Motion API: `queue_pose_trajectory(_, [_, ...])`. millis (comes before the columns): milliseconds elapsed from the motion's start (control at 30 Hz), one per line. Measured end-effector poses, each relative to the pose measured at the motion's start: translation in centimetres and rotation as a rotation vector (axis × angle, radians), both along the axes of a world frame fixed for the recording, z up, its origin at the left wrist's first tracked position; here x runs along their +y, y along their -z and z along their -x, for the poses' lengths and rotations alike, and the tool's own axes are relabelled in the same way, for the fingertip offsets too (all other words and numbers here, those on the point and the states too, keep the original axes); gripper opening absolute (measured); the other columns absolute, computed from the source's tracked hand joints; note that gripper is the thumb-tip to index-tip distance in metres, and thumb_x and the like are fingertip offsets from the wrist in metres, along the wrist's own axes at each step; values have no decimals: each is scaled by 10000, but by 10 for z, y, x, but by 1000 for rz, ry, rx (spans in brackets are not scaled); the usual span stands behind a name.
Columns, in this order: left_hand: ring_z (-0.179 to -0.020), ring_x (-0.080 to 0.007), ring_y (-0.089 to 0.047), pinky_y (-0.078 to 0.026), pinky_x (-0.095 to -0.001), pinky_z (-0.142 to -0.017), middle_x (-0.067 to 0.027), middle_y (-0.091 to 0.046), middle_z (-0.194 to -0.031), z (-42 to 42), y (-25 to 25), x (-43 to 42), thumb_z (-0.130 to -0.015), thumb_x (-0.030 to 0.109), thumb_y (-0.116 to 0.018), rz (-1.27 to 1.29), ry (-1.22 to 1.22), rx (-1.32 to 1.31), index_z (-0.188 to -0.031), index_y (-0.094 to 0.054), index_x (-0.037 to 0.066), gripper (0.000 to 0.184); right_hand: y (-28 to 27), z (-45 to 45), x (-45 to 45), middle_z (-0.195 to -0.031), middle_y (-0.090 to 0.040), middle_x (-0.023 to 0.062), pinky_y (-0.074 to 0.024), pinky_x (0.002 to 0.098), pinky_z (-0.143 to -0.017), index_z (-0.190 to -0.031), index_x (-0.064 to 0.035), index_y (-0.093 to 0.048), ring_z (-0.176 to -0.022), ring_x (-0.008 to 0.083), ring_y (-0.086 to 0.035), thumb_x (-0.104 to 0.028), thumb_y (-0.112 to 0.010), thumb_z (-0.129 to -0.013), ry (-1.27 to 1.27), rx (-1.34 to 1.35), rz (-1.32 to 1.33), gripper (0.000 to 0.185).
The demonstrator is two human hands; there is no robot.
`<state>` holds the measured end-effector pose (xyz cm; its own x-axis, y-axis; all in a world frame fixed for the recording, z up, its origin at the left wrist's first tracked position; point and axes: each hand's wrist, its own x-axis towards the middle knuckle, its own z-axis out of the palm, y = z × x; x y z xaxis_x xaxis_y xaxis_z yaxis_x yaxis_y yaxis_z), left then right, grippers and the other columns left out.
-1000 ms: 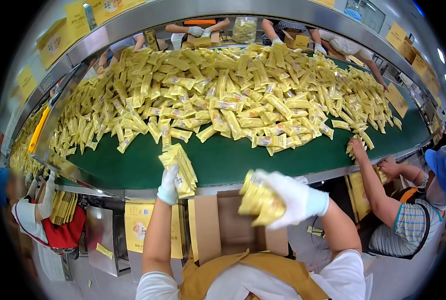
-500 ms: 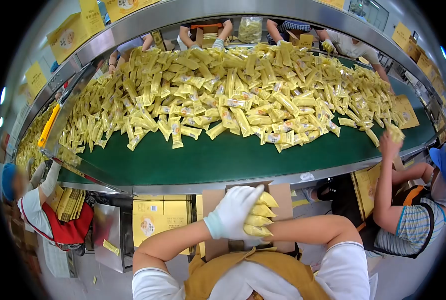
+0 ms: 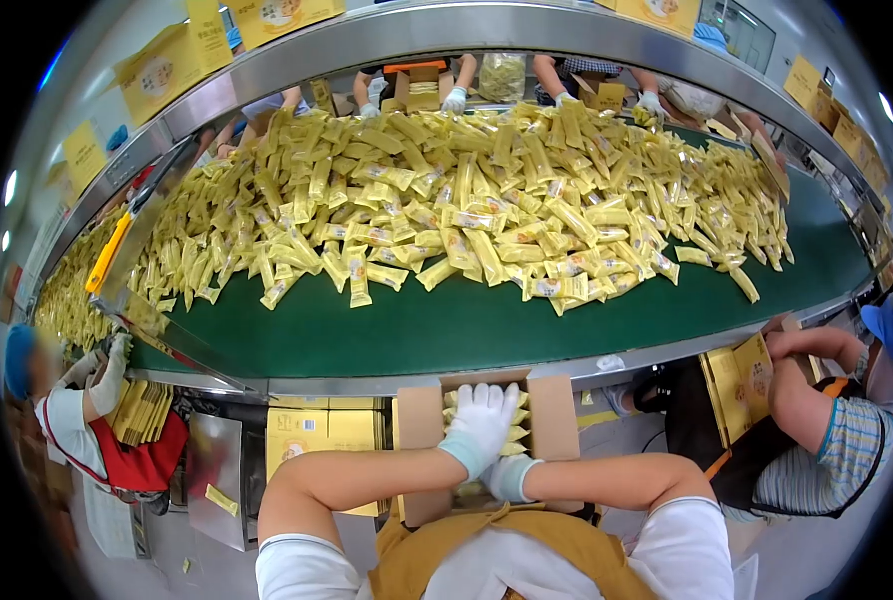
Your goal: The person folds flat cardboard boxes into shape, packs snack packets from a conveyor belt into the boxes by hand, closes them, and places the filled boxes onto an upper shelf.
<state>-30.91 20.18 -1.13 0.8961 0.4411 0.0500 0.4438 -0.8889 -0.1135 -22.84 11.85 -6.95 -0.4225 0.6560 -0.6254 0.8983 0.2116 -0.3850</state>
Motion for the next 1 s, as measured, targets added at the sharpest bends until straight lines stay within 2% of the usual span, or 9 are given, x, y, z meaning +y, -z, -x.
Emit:
queue_pose_trajectory(33, [-1025, -289, -509, -357, -465, -914, -135, -537, -1080, -2, 2, -1, -801, 244, -633, 41, -27, 81, -1446, -406, -7, 728, -19, 3, 4, -1424, -570, 163, -489, 465, -1001, -1460, -70, -482, -1256, 320, -599, -316, -575, -954, -65, -92, 51, 570])
queue_pose_trajectory(133, [-1024, -267, -545, -375, -501, -892, -98, -583, -1093, -12, 25, 0, -901, 257, -572, -28, -79, 189, -1461, -419, 113, 598, -5, 11, 3, -1426, -584, 105, -505, 504, -961, -1451, -116, -507, -1239, 312, -618, -332, -572, -953, -65, -235, 41, 547])
queue_pose_trajectory(267, [-1120, -269, -618, -453, -518, -869, -93, -629, -1195, -34, 61, 14, -934, 256, -574, 283, -145, 379, -1452, -429, 162, 546, -16, 22, 7, -1321, -643, 128, -545, 516, -819, -1369, -147, -578, -1107, 355, -663, -367, -524, -956, -175, -381, -30, 471])
queue_pose_trajectory(333, [-1164, -271, -623, -467, -522, -921, -98, -631, -1241, -36, 55, 15, -905, 262, -619, 287, -146, 382, -1489, -392, 154, 636, 52, 4, -9, -1154, -691, 162, -544, 517, -683, -1390, -116, -520, -956, 345, -701, -308, -480, -964, -221, -231, -320, 469])
queue_pose_trajectory(400, [-1182, -274, -615, -460, -527, -952, -90, -625, -1270, -31, 53, 20, -794, 291, -760, 351, -112, 364, -1502, -369, 119, 827, -19, 0, -8, -1075, -689, 190, -545, 494, -744, -1347, -62, -524, -892, 360, -701, -267, -469, -961, -130, -152, -183, 440])
queue_pose_trajectory(600, [-1185, -299, -622, -475, -429, -958, -145, -660, -1262, -29, -9, 32, -746, 309, -812, 340, 85, 757, -1512, -359, 35, 932, -1, -46, -7, -969, -693, 250, -536, 445, -827, -1134, -14, -592, -972, 423, -676, -196, -437, -977, -475, 376, -178, 286])
queue_pose_trajectory(767, [-1160, -306, -648, -530, -459, -926, -142, -655, -1291, -29, 142, 31, -825, 286, -734, 608, -289, 325, -1457, -452, 55, 730, 18, 3, 2, -1245, -676, 150, -485, 367, -993, -1181, -138, -713, -1242, 321, -586, -393, -495, -954, -321, -158, 178, 405])
queue_pose_trajectory(867, [-1184, -323, -629, -518, -469, -953, -151, -628, -1331, -12, 51, 36, -855, 384, -705, 677, -137, 423, -1470, -455, 92, 726, 53, 2, 3, -1245, -677, 149, -484, 371, -993, -1201, -125, -702, -1236, 327, -587, -437, -503, -934, -292, -110, 121, 457])
queue_pose_trajectory(1000, [-1077, -309, -679, -554, -405, -898, -183, -661, -1249, 14, -40, 64, -897, 223, -683, 873, 407, 505, -1500, -401, 56, 686, -66, -40, 32, -1150, -687, 152, -522, 385, -925, -1326, -48, -550, -1055, 275, -663, -166, -608, -939, -258, 517, 240, 409])
